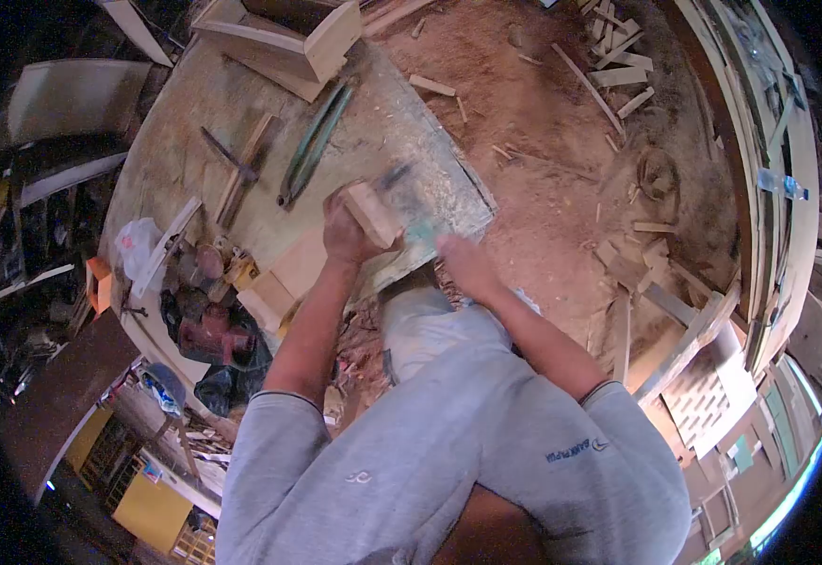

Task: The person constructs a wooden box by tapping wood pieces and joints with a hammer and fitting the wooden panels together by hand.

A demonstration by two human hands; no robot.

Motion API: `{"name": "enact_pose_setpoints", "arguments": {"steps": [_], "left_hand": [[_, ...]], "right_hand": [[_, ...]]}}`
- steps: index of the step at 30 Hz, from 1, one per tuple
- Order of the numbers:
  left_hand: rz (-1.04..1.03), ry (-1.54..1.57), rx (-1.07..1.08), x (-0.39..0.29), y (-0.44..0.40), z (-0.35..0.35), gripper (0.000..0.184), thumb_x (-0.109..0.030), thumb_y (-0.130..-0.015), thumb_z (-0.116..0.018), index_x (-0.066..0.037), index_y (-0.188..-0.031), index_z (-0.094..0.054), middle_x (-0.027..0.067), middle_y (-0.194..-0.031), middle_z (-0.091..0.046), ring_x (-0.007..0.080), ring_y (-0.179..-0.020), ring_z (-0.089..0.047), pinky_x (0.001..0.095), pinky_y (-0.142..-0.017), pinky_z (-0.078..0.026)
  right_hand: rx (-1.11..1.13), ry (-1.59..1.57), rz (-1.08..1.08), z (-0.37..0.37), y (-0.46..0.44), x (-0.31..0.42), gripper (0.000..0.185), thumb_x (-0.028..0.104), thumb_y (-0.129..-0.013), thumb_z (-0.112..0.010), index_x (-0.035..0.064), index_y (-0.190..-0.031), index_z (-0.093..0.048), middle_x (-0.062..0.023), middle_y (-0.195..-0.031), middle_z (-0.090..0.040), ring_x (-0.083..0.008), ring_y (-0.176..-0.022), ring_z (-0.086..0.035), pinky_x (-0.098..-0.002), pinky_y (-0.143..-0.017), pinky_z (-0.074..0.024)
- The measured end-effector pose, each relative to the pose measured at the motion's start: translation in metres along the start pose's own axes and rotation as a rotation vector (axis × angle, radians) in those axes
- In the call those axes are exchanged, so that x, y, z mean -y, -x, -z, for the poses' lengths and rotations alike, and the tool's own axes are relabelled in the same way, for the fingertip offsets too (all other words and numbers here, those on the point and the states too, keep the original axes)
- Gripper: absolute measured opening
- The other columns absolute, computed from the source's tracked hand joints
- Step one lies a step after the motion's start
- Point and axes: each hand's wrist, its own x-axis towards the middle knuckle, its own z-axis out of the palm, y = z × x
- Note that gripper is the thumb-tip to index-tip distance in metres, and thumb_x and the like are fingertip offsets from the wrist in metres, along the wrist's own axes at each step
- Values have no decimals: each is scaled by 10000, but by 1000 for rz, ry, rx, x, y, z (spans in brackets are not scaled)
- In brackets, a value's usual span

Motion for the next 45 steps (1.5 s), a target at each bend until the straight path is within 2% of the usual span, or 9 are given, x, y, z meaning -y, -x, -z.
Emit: {"name": "enact_pose_setpoints", "arguments": {"steps": [3, 7, 13, 17, 19, 22, 25, 35, 45], "left_hand": [[-63, -42, -22, 0, -2, 5, 1010, -679, -574, -867, -56, -1322, -600, 156, -1249, -625, 380, -1203, -589, 526, -1132, -414], [-28, -23, -25, 3, 4, 4, 1020, -685, -575, -866, -54, -1328, -592, 156, -1283, -612, 374, -1229, -581, 524, -1135, -408], [2, -1, -1, -1, -1, 10, 1086, -692, -548, -879, -59, -1374, -569, 154, -1292, -613, 362, -1258, -573, 516, -1156, -393], [88, -15, 69, 5, 2, 0, 1136, -681, -526, -901, -59, -1408, -550, 155, -1299, -611, 362, -1264, -571, 517, -1158, -390], [53, 22, 23, 5, 1, 4, 1038, -736, -599, -819, -99, -1386, -592, 157, -1325, -627, 390, -1293, -559, 534, -1172, -373], [32, 44, -57, 4, 2, 5, 1097, -697, -554, -870, -75, -1404, -565, 148, -1322, -618, 373, -1278, -567, 522, -1156, -390], [-10, 8, -68, 5, 3, 4, 1159, -662, -509, -918, -51, -1419, -542, 143, -1318, -606, 355, -1265, -571, 510, -1140, -405], [100, 91, 35, 10, 7, 0, 1182, -803, -547, -831, -95, -1447, -537, 178, -1393, -580, 418, -1322, -514, 536, -1217, -324], [15, -58, -14, -7, -1, 20, 1076, -660, -564, -867, -55, -1393, -544, 156, -1283, -599, 362, -1233, -574, 505, -1129, -400]], "right_hand": [[203, -424, -436, 26, -7, 13, 465, 381, -1150, -434, -37, -1114, -634, -244, -1029, -689, -433, -1011, -665, -499, -913, -513], [-161, -380, -358, 2, 0, 20, 500, 422, -1153, -427, -29, -1157, -642, -245, -1006, -684, -421, -953, -644, -473, -935, -509], [106, -433, -469, 27, -7, 23, 472, 391, -1150, -425, -33, -1184, -630, -279, -1053, -690, -458, -1026, -669, -518, -943, -505], [-23, -194, -93, -2, -2, 1, 452, 380, -1144, -437, -25, -1132, -638, -272, -1020, -708, -459, -1008, -682, -542, -910, -505], [225, -321, -350, 27, -15, 22, 447, 376, -1144, -435, -23, -1096, -632, -259, -982, -708, -460, -970, -677, -547, -891, -501], [43, -432, -539, 42, -10, 65, 449, 376, -1145, -433, -23, -1045, -613, -266, -955, -683, -476, -945, -658, -558, -874, -488], [150, -292, -299, 25, -13, 47, 482, 406, -1145, -430, -27, -1029, -604, -281, -927, -656, -500, -934, -640, -564, -866, -484], [173, -270, -370, 22, -13, 30, 537, 456, -1146, -399, -16, -1038, -634, -245, -1006, -683, -442, -993, -648, -507, -908, -488], [265, -260, -374, 22, -10, 21, 487, 435, -1129, -441, -14, -1160, -626, -306, -1135, -676, -515, -1120, -628, -574, -966, -473]]}}
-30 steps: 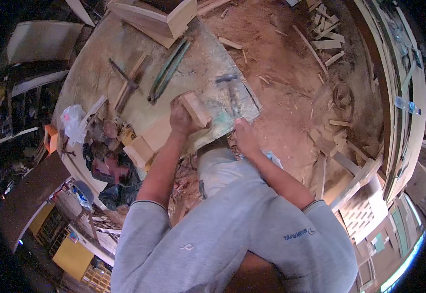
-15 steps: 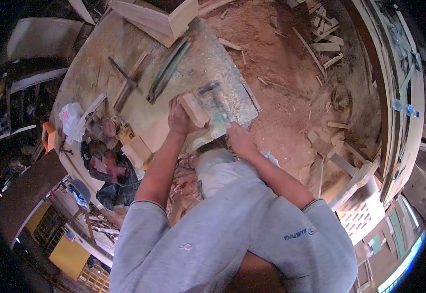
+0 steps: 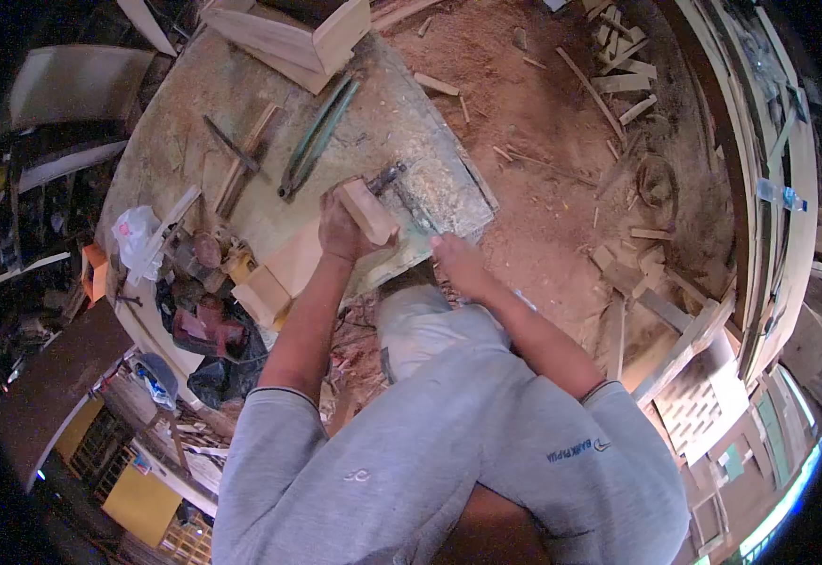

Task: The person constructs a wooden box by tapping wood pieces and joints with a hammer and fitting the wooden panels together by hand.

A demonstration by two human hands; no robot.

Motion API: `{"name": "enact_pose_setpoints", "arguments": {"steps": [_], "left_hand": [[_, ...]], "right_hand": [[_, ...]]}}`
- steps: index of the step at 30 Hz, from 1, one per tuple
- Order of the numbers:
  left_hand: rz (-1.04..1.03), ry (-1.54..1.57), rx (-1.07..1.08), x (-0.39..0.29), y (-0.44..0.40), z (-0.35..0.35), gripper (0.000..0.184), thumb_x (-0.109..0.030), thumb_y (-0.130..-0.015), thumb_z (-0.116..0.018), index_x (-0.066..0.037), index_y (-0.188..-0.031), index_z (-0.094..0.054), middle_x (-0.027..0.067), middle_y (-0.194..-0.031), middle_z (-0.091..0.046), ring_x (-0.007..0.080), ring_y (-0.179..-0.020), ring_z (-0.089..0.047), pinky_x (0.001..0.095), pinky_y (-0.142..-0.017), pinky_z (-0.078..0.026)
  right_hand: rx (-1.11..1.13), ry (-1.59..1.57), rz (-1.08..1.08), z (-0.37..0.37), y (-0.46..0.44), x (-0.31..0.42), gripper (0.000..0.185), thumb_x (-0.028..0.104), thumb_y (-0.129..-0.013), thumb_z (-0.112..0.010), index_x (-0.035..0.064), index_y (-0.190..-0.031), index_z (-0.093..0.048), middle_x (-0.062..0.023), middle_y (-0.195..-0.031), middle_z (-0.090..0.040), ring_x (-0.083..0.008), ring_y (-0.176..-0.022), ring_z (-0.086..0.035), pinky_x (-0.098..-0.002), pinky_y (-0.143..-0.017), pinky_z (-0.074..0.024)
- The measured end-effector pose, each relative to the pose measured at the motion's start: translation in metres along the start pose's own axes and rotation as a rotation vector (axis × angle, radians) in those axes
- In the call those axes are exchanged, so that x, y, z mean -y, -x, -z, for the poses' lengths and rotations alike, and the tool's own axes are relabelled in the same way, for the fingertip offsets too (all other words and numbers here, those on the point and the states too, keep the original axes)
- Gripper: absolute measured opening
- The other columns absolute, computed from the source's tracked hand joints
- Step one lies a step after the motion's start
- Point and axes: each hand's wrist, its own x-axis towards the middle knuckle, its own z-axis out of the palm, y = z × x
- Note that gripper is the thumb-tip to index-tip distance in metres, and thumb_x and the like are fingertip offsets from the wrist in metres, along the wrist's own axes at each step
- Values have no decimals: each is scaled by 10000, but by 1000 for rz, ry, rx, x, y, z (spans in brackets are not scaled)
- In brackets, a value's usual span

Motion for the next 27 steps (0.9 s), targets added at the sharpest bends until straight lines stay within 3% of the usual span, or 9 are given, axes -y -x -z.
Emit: {"name": "enact_pose_setpoints", "arguments": {"steps": [3, 8, 11, 15, 17, 19, 20, 22, 27], "left_hand": [[-13, 34, -32, 8, 2, -10, 1085, -683, -567, -869, -62, -1398, -551, 154, -1290, -604, 364, -1241, -574, 512, -1141, -396], [55, -33, 78, 18, 7, -30, 1110, -724, -549, -890, -73, -1389, -568, 151, -1317, -610, 372, -1267, -567, 506, -1172, -384], [136, 361, -65, 15, 11, -28, 1108, -729, -555, -894, -71, -1388, -576, 155, -1316, -613, 383, -1269, -564, 508, -1160, -398], [45, 89, -94, 13, 8, -17, 1095, -727, -579, -887, -70, -1398, -575, 153, -1280, -617, 396, -1238, -574, 525, -1118, -432], [68, 172, -176, 5, 7, -11, 1101, -730, -577, -889, -71, -1401, -575, 153, -1264, -619, 401, -1226, -579, 533, -1102, -444], [108, 143, -23, 5, 11, -7, 1226, -773, -559, -896, -49, -1469, -507, 193, -1376, -576, 414, -1318, -523, 518, -1155, -412], [125, 129, 48, 5, 9, -5, 1289, -795, -550, -899, -38, -1504, -473, 213, -1432, -555, 420, -1364, -494, 511, -1182, -397], [46, 65, -55, 10, 7, -15, 1195, -755, -548, -908, -53, -1434, -523, 189, -1315, -592, 419, -1263, -551, 533, -1129, -426], [129, 192, -138, 3, 13, -8, 1159, -723, -533, -929, -39, -1377, -528, 188, -1248, -602, 423, -1212, -568, 544, -1099, -441]], "right_hand": [[-56, -57, -43, 16, 14, -12, 496, 447, -1132, -437, -10, -1123, -630, -309, -1119, -673, -515, -1093, -638, -575, -942, -484], [-167, 13, 68, -15, 46, -42, 518, 426, -1160, -363, -13, -1003, -590, -196, -909, -639, -376, -897, -623, -476, -857, -495], [-70, -23, -44, -10, 53, -26, 533, 437, -1163, -356, -17, -1019, -595, -204, -918, -632, -372, -906, -615, -483, -878, -491], [-74, 12, 11, -9, 42, -32, 531, 447, -1159, -371, -9, -1010, -599, -201, -886, -620, -373, -886, -614, -490, -867, -493], [-129, -37, 47, -2, 30, -27, 526, 451, -1151, -388, -11, -1026, -606, -236, -909, -631, -424, -919, -620, -517, -871, -492], [-248, -143, 59, -1, 22, 11, 524, 453, -1138, -410, -23, -1073, -619, -313, -988, -663, -527, -1011, -633, -569, -897, -485], [-180, -115, 56, -1, 13, 10, 533, 462, -1143, -406, -18, -1045, -617, -264, -947, -647, -461, -967, -627, -532, -884, -489], [-48, -58, 49, -6, -5, 3, 558, 478, -1151, -398, -9, -987, -615, -164, -865, -615, -328, -881, -615, -458, -857, -496], [-79, -5, 73, -13, -6, -11, 552, 485, -1144, -428, -9, -1013, -635, -155, -885, -644, -277, -878, -627, -407, -845, -506]]}}
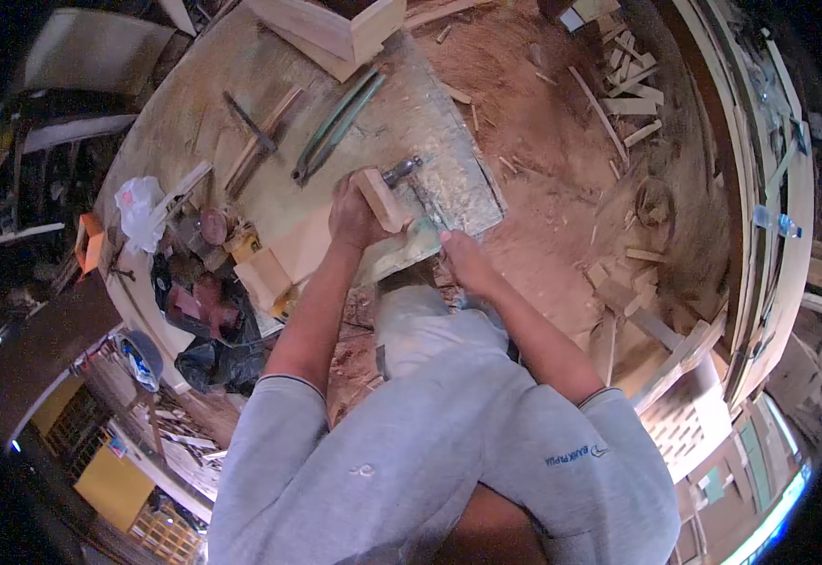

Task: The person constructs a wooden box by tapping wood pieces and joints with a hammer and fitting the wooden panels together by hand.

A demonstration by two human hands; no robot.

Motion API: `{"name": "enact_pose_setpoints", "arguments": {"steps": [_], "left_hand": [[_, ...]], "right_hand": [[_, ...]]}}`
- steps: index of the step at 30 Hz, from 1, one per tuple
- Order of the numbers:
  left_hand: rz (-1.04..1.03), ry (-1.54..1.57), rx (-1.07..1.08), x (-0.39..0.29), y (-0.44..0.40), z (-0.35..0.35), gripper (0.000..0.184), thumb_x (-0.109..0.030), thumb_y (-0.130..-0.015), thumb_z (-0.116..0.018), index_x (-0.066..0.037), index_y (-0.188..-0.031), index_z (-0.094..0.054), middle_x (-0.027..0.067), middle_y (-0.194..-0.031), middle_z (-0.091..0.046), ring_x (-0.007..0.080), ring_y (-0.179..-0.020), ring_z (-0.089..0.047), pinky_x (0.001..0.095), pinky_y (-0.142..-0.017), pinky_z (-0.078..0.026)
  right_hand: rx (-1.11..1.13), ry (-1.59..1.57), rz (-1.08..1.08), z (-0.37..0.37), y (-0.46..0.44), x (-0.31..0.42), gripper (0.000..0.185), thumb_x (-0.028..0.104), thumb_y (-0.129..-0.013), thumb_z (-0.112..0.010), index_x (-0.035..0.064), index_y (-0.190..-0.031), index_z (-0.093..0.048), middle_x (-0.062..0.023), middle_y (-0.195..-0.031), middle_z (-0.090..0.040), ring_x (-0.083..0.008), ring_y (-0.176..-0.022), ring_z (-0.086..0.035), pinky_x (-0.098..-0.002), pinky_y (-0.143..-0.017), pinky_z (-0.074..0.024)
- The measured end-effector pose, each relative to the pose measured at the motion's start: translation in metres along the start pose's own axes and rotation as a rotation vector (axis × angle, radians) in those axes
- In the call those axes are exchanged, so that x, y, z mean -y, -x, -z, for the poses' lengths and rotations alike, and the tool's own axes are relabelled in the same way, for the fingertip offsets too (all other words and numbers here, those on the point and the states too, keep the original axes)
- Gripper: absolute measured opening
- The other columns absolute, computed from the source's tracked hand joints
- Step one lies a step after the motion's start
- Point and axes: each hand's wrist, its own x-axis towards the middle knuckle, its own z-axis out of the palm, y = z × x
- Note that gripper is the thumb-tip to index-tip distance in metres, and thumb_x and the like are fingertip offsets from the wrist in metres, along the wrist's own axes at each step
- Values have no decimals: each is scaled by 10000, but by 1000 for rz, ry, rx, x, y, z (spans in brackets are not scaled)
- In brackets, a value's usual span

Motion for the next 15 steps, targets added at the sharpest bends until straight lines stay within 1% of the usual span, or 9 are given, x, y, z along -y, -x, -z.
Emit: {"name": "enact_pose_setpoints", "arguments": {"steps": [4, 5, 6, 7, 8, 9, 10, 13, 15], "left_hand": [[-51, -10, -50, -4, -5, 8, 1176, -719, -510, -944, -23, -1357, -517, 196, -1254, -588, 438, -1231, -547, 549, -1123, -434], [-53, -19, -71, -4, -4, 8, 1181, -719, -506, -946, -20, -1353, -514, 197, -1259, -583, 443, -1236, -541, 551, -1129, -432], [5, 64, -41, -4, -4, 8, 1283, -727, -495, -948, 6, -1426, -457, 215, -1331, -555, 454, -1273, -519, 560, -1152, -416], [2, 67, -59, -3, -3, 7, 1321, -731, -490, -949, 9, -1454, -432, 220, -1353, -544, 456, -1284, -513, 563, -1155, -413], [-2, 72, -77, -1, -2, 6, 1359, -734, -484, -950, 11, -1482, -406, 224, -1375, -533, 459, -1295, -508, 566, -1158, -410], [-5, 79, -95, 4, 1, 5, 1397, -738, -479, -951, 14, -1510, -381, 229, -1398, -523, 461, -1306, -502, 568, -1160, -407], [-4, 132, -54, 8, 4, 4, 1462, -741, -498, -944, 13, -1580, -312, 232, -1492, -481, 458, -1396, -451, 562, -1218, -348], [-80, -22, -90, 9, 20, 20, 1330, -742, -546, -931, 43, -1488, -416, 274, -1505, -493, 489, -1361, -502, 602, -1187, -378], [89, 27, -131, 15, 48, 29, 1233, -703, -619, -909, 41, -1481, -437, 271, -1544, -467, 483, -1399, -479, 612, -1195, -366]], "right_hand": [[-128, 160, -15, 34, 7, 7, 502, 466, -1123, -508, -6, -1105, -680, -175, -966, -695, -286, -913, -658, -415, -856, -515], [-229, 214, 35, 41, 9, 5, 474, 448, -1111, -538, -2, -1128, -686, -189, -989, -702, -311, -938, -669, -430, -871, -518], [-326, 265, 88, 47, 11, 0, 450, 430, -1099, -567, 1, -1152, -692, -202, -1011, -709, -337, -964, -680, -445, -885, -521], [-423, 314, 144, 50, 13, 6, 429, 412, -1086, -597, 4, -1175, -698, -216, -1033, -716, -362, -989, -691, -460, -900, -524], [-401, 402, 48, 55, 17, 13, 406, 389, -1071, -621, 5, -1181, -696, -230, -1060, -717, -390, -1017, -689, -474, -908, -526], [-382, 492, -49, 66, 26, 44, 387, 367, -1055, -646, 6, -1187, -693, -244, -1087, -717, -418, -1046, -687, -488, -915, -527], [-367, 585, -147, 72, 32, 63, 371, 344, -1040, -671, 6, -1193, -691, -257, -1114, -717, -446, -1074, -686, -502, -923, -529], [-475, 716, 106, 78, 32, 45, 365, 316, -1014, -701, 15, -1220, -685, -269, -1170, -712, -482, -1101, -666, -516, -914, -534], [-492, 793, 203, 80, 24, 16, 357, 298, -1012, -709, 20, -1233, -684, -261, -1182, -716, -467, -1103, -676, -516, -922, -537]]}}
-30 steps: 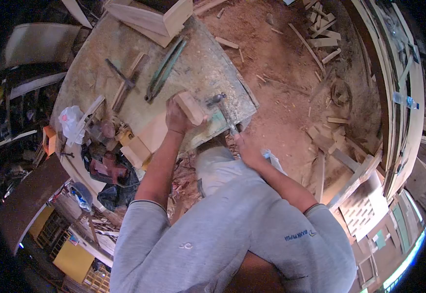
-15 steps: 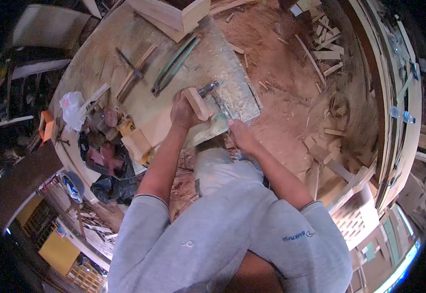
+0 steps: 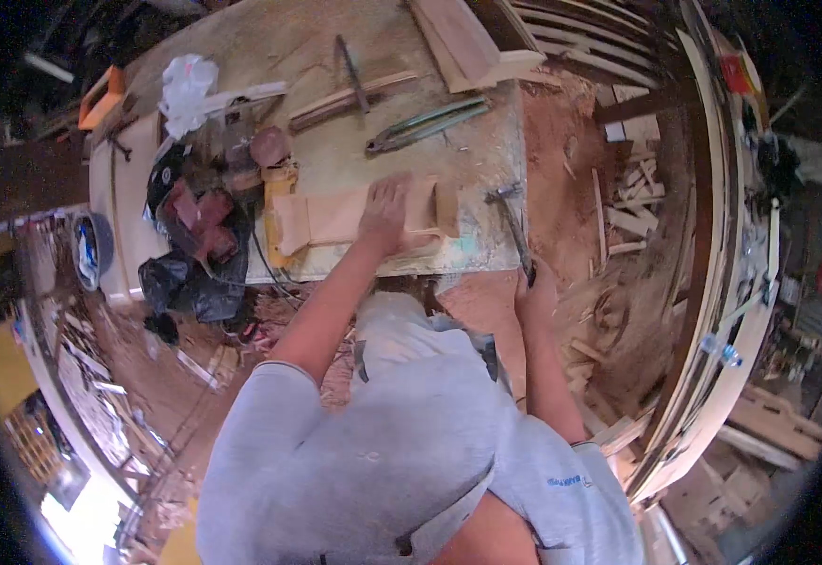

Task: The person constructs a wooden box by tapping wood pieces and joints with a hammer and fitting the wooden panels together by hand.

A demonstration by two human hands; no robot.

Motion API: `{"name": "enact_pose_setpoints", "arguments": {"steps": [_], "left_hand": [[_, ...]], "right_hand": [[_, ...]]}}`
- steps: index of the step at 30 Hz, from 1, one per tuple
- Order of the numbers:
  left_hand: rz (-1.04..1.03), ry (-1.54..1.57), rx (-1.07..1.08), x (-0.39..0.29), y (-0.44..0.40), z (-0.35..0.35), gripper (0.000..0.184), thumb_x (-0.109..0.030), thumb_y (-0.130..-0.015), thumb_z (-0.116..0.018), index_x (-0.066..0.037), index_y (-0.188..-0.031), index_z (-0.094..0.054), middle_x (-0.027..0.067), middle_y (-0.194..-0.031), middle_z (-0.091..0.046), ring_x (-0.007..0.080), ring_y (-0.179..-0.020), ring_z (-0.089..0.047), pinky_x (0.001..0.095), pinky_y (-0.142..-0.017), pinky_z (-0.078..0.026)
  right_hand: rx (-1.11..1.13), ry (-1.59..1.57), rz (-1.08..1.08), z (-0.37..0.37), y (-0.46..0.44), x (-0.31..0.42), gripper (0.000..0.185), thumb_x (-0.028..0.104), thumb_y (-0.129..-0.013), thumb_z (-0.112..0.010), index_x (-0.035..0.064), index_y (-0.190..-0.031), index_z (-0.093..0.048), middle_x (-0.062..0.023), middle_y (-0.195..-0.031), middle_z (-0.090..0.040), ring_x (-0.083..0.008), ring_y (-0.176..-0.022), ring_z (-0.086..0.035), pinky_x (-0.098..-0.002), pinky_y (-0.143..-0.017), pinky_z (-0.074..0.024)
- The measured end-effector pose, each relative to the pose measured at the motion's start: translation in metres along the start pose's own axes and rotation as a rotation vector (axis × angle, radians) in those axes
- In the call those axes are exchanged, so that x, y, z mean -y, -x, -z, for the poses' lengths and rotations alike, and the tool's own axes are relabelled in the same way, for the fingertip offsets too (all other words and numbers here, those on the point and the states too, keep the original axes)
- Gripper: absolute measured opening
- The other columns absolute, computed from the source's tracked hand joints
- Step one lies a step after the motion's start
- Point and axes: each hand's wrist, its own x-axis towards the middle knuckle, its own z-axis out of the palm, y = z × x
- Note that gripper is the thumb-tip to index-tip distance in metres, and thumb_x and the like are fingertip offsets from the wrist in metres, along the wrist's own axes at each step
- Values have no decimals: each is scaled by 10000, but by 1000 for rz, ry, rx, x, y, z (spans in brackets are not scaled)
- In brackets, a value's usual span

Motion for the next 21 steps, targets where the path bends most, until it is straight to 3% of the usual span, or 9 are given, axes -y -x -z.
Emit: {"name": "enact_pose_setpoints", "arguments": {"steps": [4, 7, 10, 13, 16, 19, 21], "left_hand": [[189, -112, -40, 12, 50, 30, 1002, -545, -759, -877, 37, -1466, -470, 263, -1584, -434, 478, -1440, -448, 619, -1204, -357], [82, -40, -65, 17, 76, 43, 826, -404, -859, -809, -3, -1500, -476, 232, -1587, -447, 442, -1461, -432, 569, -1248, -313], [130, 33, -252, 7, 81, 97, 671, -315, -869, -801, -14, -1417, -555, 239, -1550, -481, 465, -1388, -501, 603, -1189, -375], [437, -204, -561, 16, 77, 143, 629, -253, -873, -788, -13, -1405, -553, 237, -1490, -523, 467, -1341, -530, 591, -1155, -406], [628, -28, -389, 48, 82, 151, 572, -197, -889, -760, 4, -1382, -551, 237, -1402, -565, 465, -1319, -536, 544, -1118, -453], [751, 49, -228, 49, 80, 163, 500, -170, -904, -738, 7, -1338, -563, 232, -1358, -579, 462, -1302, -542, 512, -1079, -488], [723, 22, -227, 39, 87, 174, 455, -154, -911, -738, -1, -1309, -578, 234, -1350, -584, 447, -1291, -554, 521, -1060, -496]], "right_hand": [[94, -65, -16, -7, -9, 14, 360, 275, -1017, -713, 17, -1266, -677, -245, -1188, -725, -424, -1125, -691, -499, -944, -545], [60, -72, 119, 18, -25, 77, 397, 284, -1026, -706, -4, -1296, -664, -238, -1214, -729, -393, -1139, -702, -471, -967, -551], [278, -556, -6, 19, -54, 132, 457, 315, -1025, -708, -20, -1333, -656, -233, -1255, -727, -375, -1151, -707, -434, -984, -545], [317, -632, 76, 9, -77, 173, 426, 291, -1015, -702, 18, -1340, -669, -239, -1165, -738, -387, -1014, -732, -448, -868, -587], [369, -216, 227, 10, -91, 199, 456, 332, -984, -741, 6, -1301, -704, -209, -1080, -770, -309, -981, -766, -424, -861, -578], [337, -285, 203, 9, -83, 196, 437, 334, -965, -753, 20, -1268, -724, -208, -987, -775, -306, -915, -777, -432, -804, -589], [232, -343, 211, -4, -60, 178, 422, 322, -954, -762, 27, -1255, -734, -213, -989, -778, -316, -924, -775, -430, -800, -589]]}}
